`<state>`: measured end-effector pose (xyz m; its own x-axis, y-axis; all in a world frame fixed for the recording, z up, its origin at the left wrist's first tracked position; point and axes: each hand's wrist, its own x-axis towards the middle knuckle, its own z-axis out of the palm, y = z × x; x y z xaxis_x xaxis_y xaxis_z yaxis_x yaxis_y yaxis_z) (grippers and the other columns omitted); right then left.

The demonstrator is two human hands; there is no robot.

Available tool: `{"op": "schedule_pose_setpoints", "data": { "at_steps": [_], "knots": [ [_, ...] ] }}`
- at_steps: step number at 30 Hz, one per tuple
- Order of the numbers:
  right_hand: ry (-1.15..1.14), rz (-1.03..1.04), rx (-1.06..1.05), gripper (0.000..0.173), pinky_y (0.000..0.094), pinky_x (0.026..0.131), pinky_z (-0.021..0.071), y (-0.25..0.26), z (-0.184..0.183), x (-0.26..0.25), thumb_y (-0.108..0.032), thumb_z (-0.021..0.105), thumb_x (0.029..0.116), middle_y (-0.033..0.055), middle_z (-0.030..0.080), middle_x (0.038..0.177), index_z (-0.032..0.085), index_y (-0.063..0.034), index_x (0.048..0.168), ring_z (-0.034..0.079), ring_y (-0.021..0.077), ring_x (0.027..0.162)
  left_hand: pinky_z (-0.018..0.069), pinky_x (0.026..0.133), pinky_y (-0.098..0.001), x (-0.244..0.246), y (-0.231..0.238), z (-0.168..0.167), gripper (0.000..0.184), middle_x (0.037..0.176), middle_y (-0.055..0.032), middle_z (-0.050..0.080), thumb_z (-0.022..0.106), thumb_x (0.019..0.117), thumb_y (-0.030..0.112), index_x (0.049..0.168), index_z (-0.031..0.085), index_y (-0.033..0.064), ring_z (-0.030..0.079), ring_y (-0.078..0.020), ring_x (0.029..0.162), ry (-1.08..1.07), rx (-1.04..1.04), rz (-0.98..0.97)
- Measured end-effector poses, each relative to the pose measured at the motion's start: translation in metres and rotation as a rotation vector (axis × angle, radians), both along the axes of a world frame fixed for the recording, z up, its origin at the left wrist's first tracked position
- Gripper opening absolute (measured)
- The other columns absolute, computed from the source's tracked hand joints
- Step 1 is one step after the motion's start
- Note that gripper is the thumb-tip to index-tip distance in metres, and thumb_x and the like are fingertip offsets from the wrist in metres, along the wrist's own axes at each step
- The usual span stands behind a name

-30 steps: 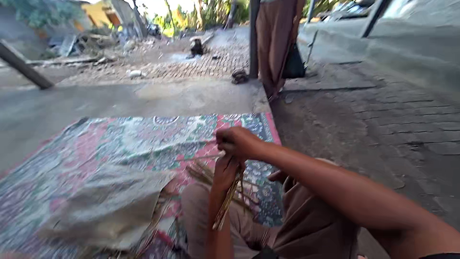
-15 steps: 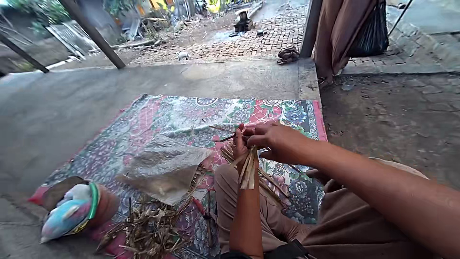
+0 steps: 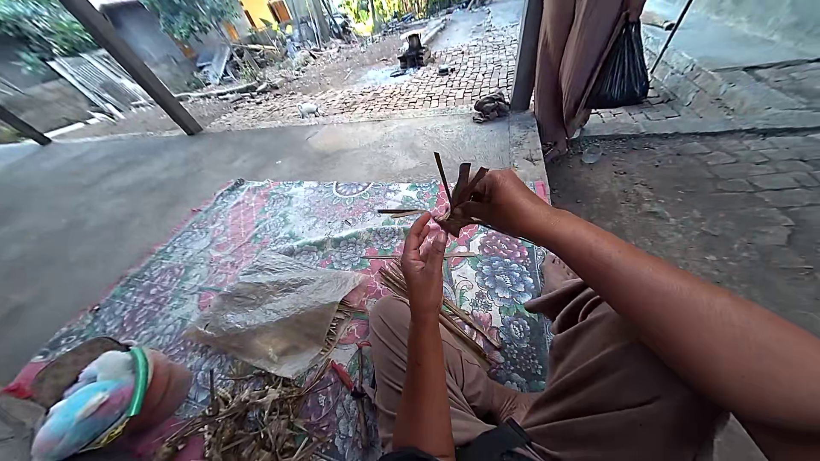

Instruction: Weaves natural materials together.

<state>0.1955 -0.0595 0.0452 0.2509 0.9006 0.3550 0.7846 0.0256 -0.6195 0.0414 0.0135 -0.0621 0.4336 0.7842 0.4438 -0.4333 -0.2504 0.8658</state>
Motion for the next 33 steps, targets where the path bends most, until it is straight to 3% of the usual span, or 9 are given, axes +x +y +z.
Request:
{"op": "schedule_pose_setpoints", "data": {
  "at_steps": [3, 5, 9, 13, 16, 18, 23, 30, 33],
  "knots": [
    [0.119, 0.111, -0.016, 0.013, 0.0305, 0.065, 0.0503, 0.000, -0.006, -0.006, -0.008, 0.072, 0.0935, 0.0051, 0.063, 0.071, 0.068, 0.0003, 0.084, 0.058, 0.0098, 0.064, 0.0543, 0.096, -0.0342, 0.004, 0.000, -0.001, 0.032, 0.139, -0.0045, 0.060, 0.061, 0.1014, 0.014, 0.133, 0.063, 0.0097, 0.061, -0.0152, 0.119, 0.009, 0.034, -0.057],
    [0.212, 0.148, -0.042, 0.015, 0.0245, 0.064, 0.0495, 0.001, -0.005, -0.008, -0.008, 0.066, 0.0984, 0.0026, 0.062, 0.070, 0.068, 0.0007, 0.086, 0.057, 0.0056, 0.062, 0.0574, 0.089, -0.0327, 0.005, 0.003, -0.003, 0.027, 0.120, -0.0048, 0.066, 0.060, 0.1011, 0.009, 0.128, 0.064, 0.0077, 0.067, -0.0139, 0.103, -0.032, 0.006, -0.096],
    [0.388, 0.191, -0.081, 0.016, 0.0229, 0.066, 0.0558, 0.004, -0.001, -0.009, -0.007, 0.058, 0.1034, 0.0037, 0.069, 0.078, 0.068, 0.0016, 0.095, 0.064, 0.0060, 0.065, 0.0569, 0.088, -0.0307, 0.001, 0.008, -0.004, 0.025, 0.111, -0.0019, 0.067, 0.062, 0.0978, 0.004, 0.122, 0.065, 0.0098, 0.066, -0.0112, 0.097, -0.147, -0.016, -0.155],
    [0.437, 0.218, -0.114, 0.009, 0.0220, 0.066, 0.0558, 0.003, -0.001, -0.013, -0.006, 0.063, 0.1006, 0.0040, 0.069, 0.077, 0.066, 0.0013, 0.096, 0.065, 0.0065, 0.065, 0.0575, 0.087, -0.0293, 0.003, 0.007, -0.009, 0.025, 0.124, -0.0025, 0.066, 0.070, 0.0913, 0.002, 0.112, 0.064, 0.0145, 0.066, -0.0117, 0.104, -0.223, -0.016, -0.166],
    [0.411, 0.202, -0.120, 0.010, 0.0216, 0.064, 0.0525, 0.004, -0.005, -0.013, -0.007, 0.064, 0.0997, 0.0033, 0.067, 0.074, 0.066, 0.0011, 0.094, 0.062, 0.0055, 0.063, 0.0585, 0.076, -0.0281, 0.010, 0.006, -0.018, 0.017, 0.110, -0.0038, 0.066, 0.069, 0.0898, 0.000, 0.099, 0.064, 0.0126, 0.066, -0.0116, 0.090, -0.276, -0.025, -0.130],
    [0.362, 0.204, -0.079, 0.012, 0.0206, 0.062, 0.0475, 0.005, -0.008, -0.011, -0.007, 0.066, 0.0985, 0.0008, 0.062, 0.070, 0.066, 0.0002, 0.089, 0.057, 0.0039, 0.062, 0.0586, 0.072, -0.0274, 0.012, 0.008, -0.021, 0.016, 0.097, -0.0024, 0.066, 0.064, 0.0928, -0.001, 0.104, 0.064, 0.0106, 0.065, -0.0102, 0.080, -0.273, -0.041, -0.101],
    [0.216, 0.262, 0.039, 0.016, 0.0200, 0.058, 0.0467, 0.007, -0.017, -0.012, -0.007, 0.068, 0.0972, 0.0014, 0.060, 0.066, 0.067, 0.0004, 0.082, 0.055, 0.0041, 0.058, 0.0599, 0.071, -0.0289, 0.007, 0.010, -0.019, 0.019, 0.097, -0.0071, 0.069, 0.059, 0.0953, -0.003, 0.112, 0.065, 0.0041, 0.068, -0.0127, 0.078, -0.260, -0.128, -0.126],
    [0.198, 0.402, 0.007, 0.018, 0.0282, 0.074, 0.0599, 0.004, -0.016, -0.008, 0.006, 0.055, 0.0991, 0.0072, 0.073, 0.093, 0.070, 0.0010, 0.109, 0.069, 0.0107, 0.075, 0.0613, 0.068, -0.0302, 0.002, 0.014, -0.021, 0.013, 0.099, -0.0103, 0.071, 0.060, 0.0957, -0.002, 0.106, 0.067, 0.0015, 0.070, -0.0150, 0.080, -0.223, -0.156, -0.221],
    [0.208, 0.462, 0.046, 0.018, 0.0274, 0.074, 0.0608, 0.004, -0.018, -0.005, 0.005, 0.060, 0.0970, 0.0063, 0.074, 0.097, 0.072, -0.0006, 0.108, 0.070, 0.0099, 0.077, 0.0615, 0.068, -0.0300, 0.002, 0.012, -0.018, 0.014, 0.098, -0.0125, 0.072, 0.060, 0.0958, -0.002, 0.107, 0.067, -0.0012, 0.071, -0.0158, 0.079, -0.226, -0.183, -0.281]
  ]
}}
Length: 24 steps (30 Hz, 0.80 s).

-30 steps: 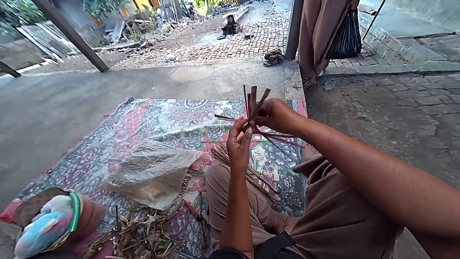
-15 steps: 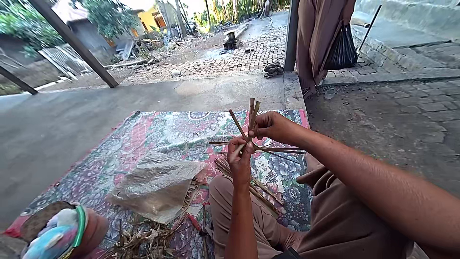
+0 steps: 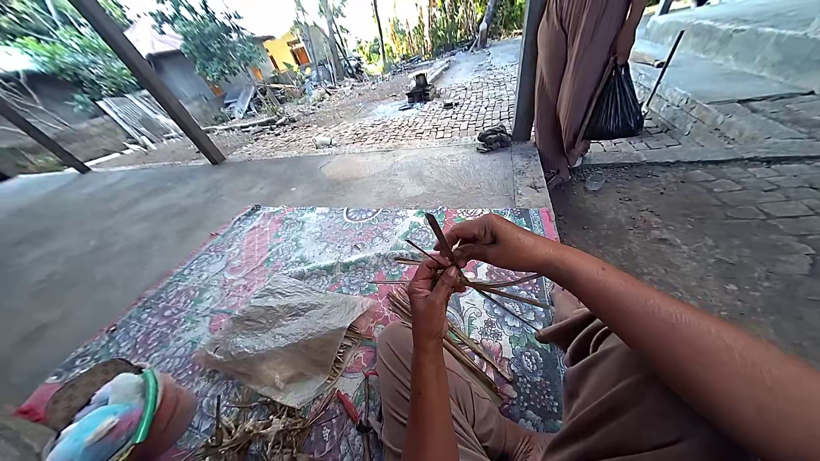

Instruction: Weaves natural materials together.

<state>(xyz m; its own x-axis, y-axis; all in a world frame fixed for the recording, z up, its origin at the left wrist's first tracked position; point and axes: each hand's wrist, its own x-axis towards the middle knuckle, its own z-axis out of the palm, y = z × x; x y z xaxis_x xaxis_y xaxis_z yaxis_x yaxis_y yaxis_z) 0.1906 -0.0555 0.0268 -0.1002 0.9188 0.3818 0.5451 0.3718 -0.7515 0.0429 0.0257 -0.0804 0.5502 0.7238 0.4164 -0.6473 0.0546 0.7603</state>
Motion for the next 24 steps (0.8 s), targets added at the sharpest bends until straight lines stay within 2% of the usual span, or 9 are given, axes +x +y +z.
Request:
{"op": "schedule_pose_setpoints", "data": {
  "at_steps": [3, 7, 11, 13, 15, 19, 20, 24],
  "knots": [
    [0.029, 0.042, -0.017, 0.014, 0.0256, 0.071, 0.0597, -0.003, 0.002, 0.003, 0.002, 0.062, 0.0972, 0.0051, 0.073, 0.092, 0.072, 0.0000, 0.107, 0.068, 0.0081, 0.074, 0.0622, 0.068, -0.0303, -0.003, -0.005, 0.006, 0.015, 0.098, -0.0147, 0.074, 0.061, 0.0947, -0.002, 0.108, 0.069, -0.0029, 0.073, -0.0170, 0.079, -0.015, -0.075, -0.065],
    [0.101, 0.090, -0.049, 0.014, 0.0256, 0.073, 0.0616, -0.009, 0.008, 0.005, 0.002, 0.062, 0.0973, 0.0062, 0.071, 0.095, 0.069, 0.0021, 0.110, 0.069, 0.0095, 0.077, 0.0623, 0.068, -0.0300, -0.006, -0.009, 0.011, 0.014, 0.095, -0.0165, 0.074, 0.065, 0.0937, 0.001, 0.105, 0.071, -0.0028, 0.074, -0.0180, 0.078, -0.076, -0.132, -0.147],
    [0.135, 0.066, 0.004, 0.006, 0.0246, 0.069, 0.0600, -0.010, 0.007, 0.003, 0.004, 0.066, 0.0938, 0.0053, 0.069, 0.081, 0.068, 0.0012, 0.099, 0.067, 0.0094, 0.070, 0.0627, 0.067, -0.0309, -0.007, -0.010, 0.013, 0.013, 0.095, -0.0171, 0.074, 0.065, 0.0941, 0.001, 0.104, 0.071, -0.0035, 0.074, -0.0188, 0.078, -0.096, -0.142, -0.123],
    [0.133, 0.046, 0.015, 0.005, 0.0240, 0.066, 0.0591, -0.009, 0.006, 0.004, 0.003, 0.068, 0.0936, 0.0049, 0.069, 0.079, 0.069, 0.0006, 0.098, 0.067, 0.0093, 0.067, 0.0626, 0.066, -0.0310, -0.007, -0.010, 0.013, 0.014, 0.095, -0.0174, 0.074, 0.063, 0.0945, 0.000, 0.106, 0.071, -0.0047, 0.074, -0.0188, 0.077, -0.085, -0.127, -0.089],
    [0.118, 0.027, 0.017, 0.008, 0.0243, 0.067, 0.0596, -0.009, 0.006, 0.003, 0.001, 0.067, 0.0950, 0.0043, 0.070, 0.082, 0.068, -0.0005, 0.102, 0.067, 0.0091, 0.069, 0.0625, 0.066, -0.0305, -0.006, -0.010, 0.012, 0.015, 0.095, -0.0173, 0.074, 0.062, 0.0951, -0.001, 0.106, 0.070, -0.0053, 0.074, -0.0186, 0.077, -0.075, -0.116, -0.067],
    [0.139, 0.019, 0.025, 0.021, 0.0275, 0.074, 0.0631, -0.009, 0.005, 0.002, 0.004, 0.062, 0.0973, 0.0070, 0.073, 0.103, 0.068, 0.0005, 0.117, 0.072, 0.0118, 0.078, 0.0626, 0.066, -0.0305, -0.003, -0.008, 0.008, 0.015, 0.094, -0.0158, 0.074, 0.060, 0.0954, -0.003, 0.107, 0.070, -0.0064, 0.073, -0.0178, 0.077, -0.017, -0.082, -0.015],
    [0.136, 0.020, 0.007, 0.021, 0.0275, 0.074, 0.0631, -0.009, 0.005, 0.002, 0.004, 0.061, 0.0979, 0.0070, 0.074, 0.105, 0.069, 0.0002, 0.117, 0.072, 0.0118, 0.079, 0.0625, 0.066, -0.0305, -0.003, -0.008, 0.007, 0.016, 0.094, -0.0163, 0.073, 0.060, 0.0953, -0.003, 0.107, 0.069, -0.0070, 0.073, -0.0178, 0.077, -0.015, -0.077, -0.022],
    [0.132, 0.056, -0.077, 0.009, 0.0241, 0.069, 0.0598, -0.007, 0.001, 0.007, 0.001, 0.064, 0.0968, 0.0050, 0.073, 0.085, 0.071, 0.0001, 0.103, 0.068, 0.0085, 0.070, 0.0626, 0.066, -0.0304, -0.003, -0.010, 0.007, 0.014, 0.090, -0.0140, 0.074, 0.062, 0.0947, -0.001, 0.104, 0.071, -0.0057, 0.073, -0.0157, 0.074, -0.031, -0.082, -0.074]
  ]
}}
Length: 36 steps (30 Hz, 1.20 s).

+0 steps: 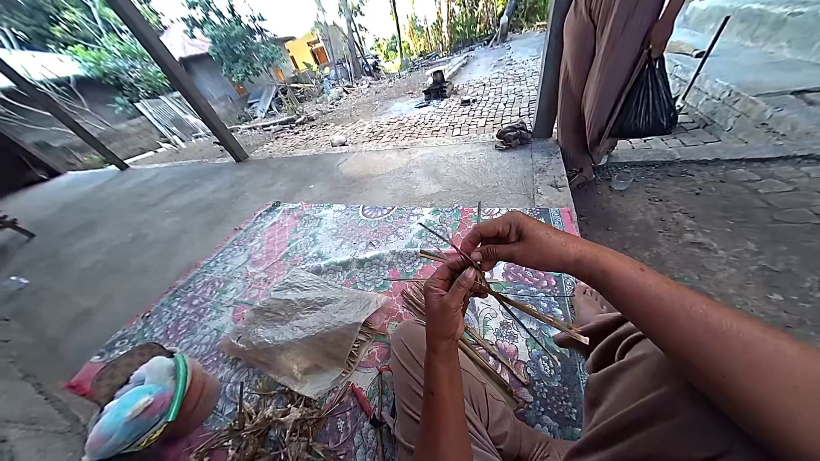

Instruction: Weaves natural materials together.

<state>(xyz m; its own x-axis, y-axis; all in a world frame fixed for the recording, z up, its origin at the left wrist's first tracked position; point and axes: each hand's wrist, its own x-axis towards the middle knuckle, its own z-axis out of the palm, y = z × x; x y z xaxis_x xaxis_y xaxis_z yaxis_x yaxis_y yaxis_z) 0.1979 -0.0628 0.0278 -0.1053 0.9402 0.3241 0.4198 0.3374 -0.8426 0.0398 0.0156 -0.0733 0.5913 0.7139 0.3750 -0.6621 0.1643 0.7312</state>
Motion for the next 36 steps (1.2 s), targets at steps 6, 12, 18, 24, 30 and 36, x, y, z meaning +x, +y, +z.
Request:
{"op": "schedule_pose_setpoints", "data": {
  "at_steps": [6, 12, 18, 24, 30, 36],
  "knots": [
    [-0.004, 0.073, -0.059, 0.006, 0.0253, 0.069, 0.0594, 0.000, 0.000, 0.003, -0.002, 0.063, 0.0979, 0.0041, 0.069, 0.080, 0.068, -0.0006, 0.102, 0.067, 0.0091, 0.069, 0.0622, 0.067, -0.0294, 0.000, 0.001, -0.003, 0.011, 0.090, -0.0121, 0.074, 0.065, 0.0942, 0.000, 0.102, 0.071, -0.0042, 0.072, -0.0142, 0.075, -0.049, 0.020, -0.035],
    [-0.059, 0.062, -0.055, 0.009, 0.0234, 0.064, 0.0560, 0.001, -0.001, 0.002, -0.005, 0.061, 0.0997, 0.0033, 0.064, 0.073, 0.064, -0.0020, 0.092, 0.063, 0.0078, 0.064, 0.0624, 0.068, -0.0294, 0.001, 0.001, -0.006, 0.011, 0.093, -0.0121, 0.075, 0.067, 0.0930, -0.001, 0.103, 0.071, -0.0030, 0.073, -0.0147, 0.078, -0.076, 0.017, -0.057],
    [-0.231, -0.082, -0.041, 0.010, 0.0225, 0.058, 0.0530, 0.003, -0.005, -0.005, -0.003, 0.065, 0.0971, 0.0030, 0.063, 0.067, 0.064, -0.0025, 0.087, 0.061, 0.0068, 0.057, 0.0615, 0.068, -0.0297, 0.005, 0.000, -0.011, 0.011, 0.091, -0.0125, 0.073, 0.066, 0.0940, 0.001, 0.103, 0.068, -0.0050, 0.072, -0.0143, 0.076, -0.016, 0.048, -0.062],
    [-0.121, -0.016, -0.095, 0.009, 0.0228, 0.073, 0.0589, 0.005, -0.004, 0.002, 0.005, 0.064, 0.0949, 0.0051, 0.070, 0.083, 0.070, 0.0019, 0.101, 0.068, 0.0070, 0.072, 0.0613, 0.067, -0.0303, 0.010, -0.003, -0.009, 0.011, 0.087, -0.0145, 0.072, 0.061, 0.0950, 0.002, 0.100, 0.067, -0.0059, 0.071, -0.0157, 0.073, -0.004, -0.071, 0.046],
    [-0.134, -0.043, -0.059, 0.003, 0.0207, 0.067, 0.0562, 0.006, -0.008, 0.002, 0.002, 0.070, 0.0923, 0.0030, 0.070, 0.077, 0.071, -0.0009, 0.091, 0.065, 0.0048, 0.068, 0.0638, 0.071, -0.0360, 0.002, 0.002, -0.009, 0.015, 0.093, -0.0146, 0.074, 0.063, 0.0977, 0.010, 0.104, 0.068, -0.0022, 0.075, -0.0196, 0.078, -0.033, -0.179, -0.086],
    [-0.190, -0.074, -0.037, 0.007, 0.0187, 0.061, 0.0504, 0.007, -0.009, 0.000, -0.005, 0.075, 0.0908, 0.0011, 0.066, 0.072, 0.069, -0.0017, 0.088, 0.059, 0.0024, 0.063, 0.0628, 0.069, -0.0331, 0.005, 0.003, -0.008, 0.012, 0.087, -0.0127, 0.073, 0.059, 0.0993, 0.004, 0.100, 0.068, -0.0042, 0.072, -0.0167, 0.074, -0.016, -0.120, -0.024]
  ]
}}
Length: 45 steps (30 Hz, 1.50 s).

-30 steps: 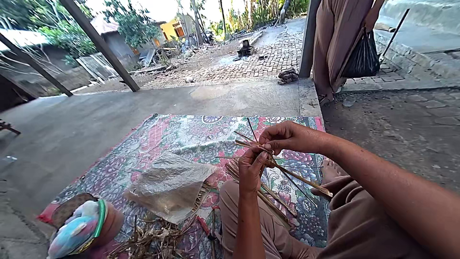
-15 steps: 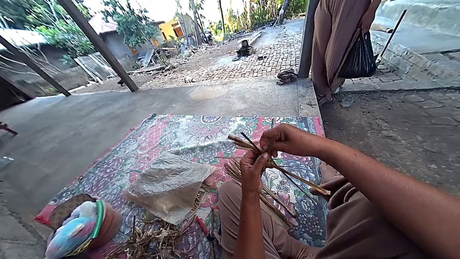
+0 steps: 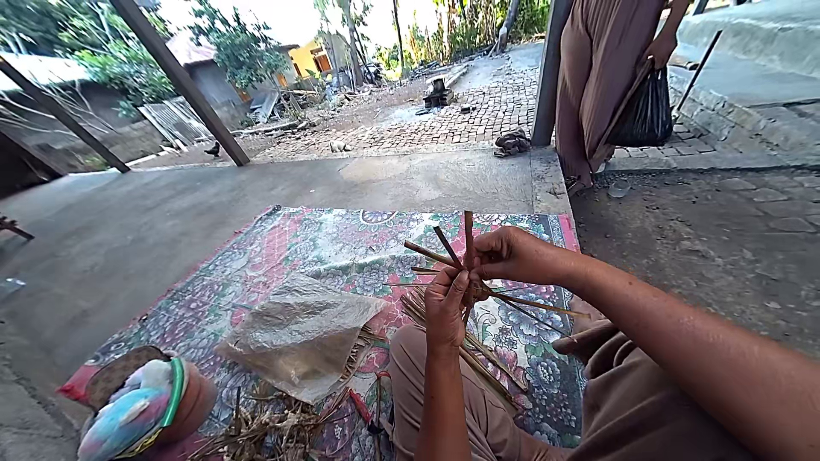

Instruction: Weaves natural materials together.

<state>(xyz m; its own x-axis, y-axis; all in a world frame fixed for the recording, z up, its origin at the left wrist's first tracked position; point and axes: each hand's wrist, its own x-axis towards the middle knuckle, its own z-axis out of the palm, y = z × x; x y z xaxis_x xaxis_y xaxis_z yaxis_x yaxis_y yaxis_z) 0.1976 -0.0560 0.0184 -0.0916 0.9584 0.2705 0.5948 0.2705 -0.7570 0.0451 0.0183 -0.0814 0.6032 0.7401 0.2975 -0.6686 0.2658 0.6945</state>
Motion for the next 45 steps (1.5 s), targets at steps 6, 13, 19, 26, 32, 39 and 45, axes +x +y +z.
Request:
{"op": "schedule_pose_setpoints", "data": {
  "at_steps": [6, 13, 19, 26, 32, 39, 45],
  "knots": [
    [0.077, 0.041, 0.010, 0.003, 0.0191, 0.069, 0.0561, 0.000, -0.001, 0.003, 0.000, 0.070, 0.0934, 0.0025, 0.071, 0.082, 0.073, -0.0003, 0.093, 0.065, 0.0034, 0.070, 0.0640, 0.072, -0.0384, -0.002, 0.004, -0.001, 0.015, 0.093, -0.0176, 0.074, 0.057, 0.0996, 0.006, 0.104, 0.068, -0.0035, 0.075, -0.0233, 0.078, -0.034, -0.124, -0.122],
    [-0.022, 0.076, 0.026, 0.004, 0.0164, 0.070, 0.0534, 0.002, -0.004, 0.002, -0.003, 0.072, 0.0925, 0.0042, 0.070, 0.100, 0.076, -0.0027, 0.094, 0.062, 0.0019, 0.076, 0.0633, 0.076, -0.0427, -0.003, 0.008, -0.006, 0.014, 0.094, -0.0154, 0.074, 0.060, 0.0968, 0.005, 0.108, 0.066, -0.0002, 0.075, -0.0252, 0.082, -0.027, -0.234, -0.253],
    [0.041, 0.070, 0.089, 0.003, 0.0159, 0.064, 0.0521, 0.004, -0.007, -0.001, -0.003, 0.075, 0.0902, 0.0026, 0.071, 0.087, 0.073, -0.0004, 0.092, 0.061, 0.0007, 0.068, 0.0623, 0.082, -0.0453, -0.002, 0.007, -0.006, 0.015, 0.098, -0.0150, 0.074, 0.060, 0.0966, 0.005, 0.110, 0.064, 0.0008, 0.075, -0.0265, 0.088, -0.086, -0.272, -0.246],
    [-0.044, -0.038, 0.086, 0.005, 0.0185, 0.063, 0.0531, 0.004, -0.008, -0.006, -0.004, 0.074, 0.0911, 0.0029, 0.070, 0.087, 0.073, -0.0036, 0.096, 0.060, 0.0022, 0.065, 0.0617, 0.080, -0.0337, -0.003, -0.002, 0.003, 0.027, 0.093, -0.0084, 0.074, 0.035, 0.1058, 0.004, 0.111, 0.061, 0.0011, 0.073, -0.0167, 0.083, 0.061, -0.138, -0.117],
    [-0.392, -0.255, 0.000, 0.007, 0.0489, 0.066, 0.0511, 0.000, -0.005, -0.020, -0.015, 0.065, 0.0961, 0.0059, 0.065, 0.083, 0.069, -0.0106, 0.093, 0.064, 0.0224, 0.075, 0.0553, 0.091, -0.0315, 0.002, 0.003, -0.005, 0.023, 0.114, -0.0054, 0.069, 0.048, 0.1030, 0.001, 0.120, 0.064, 0.0001, 0.065, -0.0108, 0.104, 0.207, 0.102, 0.079],
    [-0.097, -0.136, -0.199, 0.018, 0.0316, 0.070, 0.0531, -0.001, 0.003, -0.010, -0.012, 0.052, 0.1056, 0.0064, 0.065, 0.087, 0.065, -0.0014, 0.111, 0.060, 0.0111, 0.070, 0.0590, 0.083, -0.0288, -0.006, 0.011, -0.006, 0.008, 0.093, -0.0083, 0.072, 0.064, 0.0940, -0.001, 0.096, 0.071, -0.0048, 0.070, -0.0112, 0.087, 0.255, 0.386, 0.204],
    [0.389, -0.022, 0.005, 0.015, 0.0277, 0.076, 0.0611, -0.009, 0.014, 0.011, 0.001, 0.065, 0.0943, 0.0042, 0.073, 0.100, 0.070, -0.0032, 0.108, 0.070, 0.0103, 0.079, 0.0610, 0.077, -0.0298, -0.005, 0.014, -0.012, 0.015, 0.086, -0.0072, 0.074, 0.056, 0.0998, 0.002, 0.097, 0.071, 0.0003, 0.071, -0.0116, 0.078, -0.031, 0.062, 0.090]
  ]
}}
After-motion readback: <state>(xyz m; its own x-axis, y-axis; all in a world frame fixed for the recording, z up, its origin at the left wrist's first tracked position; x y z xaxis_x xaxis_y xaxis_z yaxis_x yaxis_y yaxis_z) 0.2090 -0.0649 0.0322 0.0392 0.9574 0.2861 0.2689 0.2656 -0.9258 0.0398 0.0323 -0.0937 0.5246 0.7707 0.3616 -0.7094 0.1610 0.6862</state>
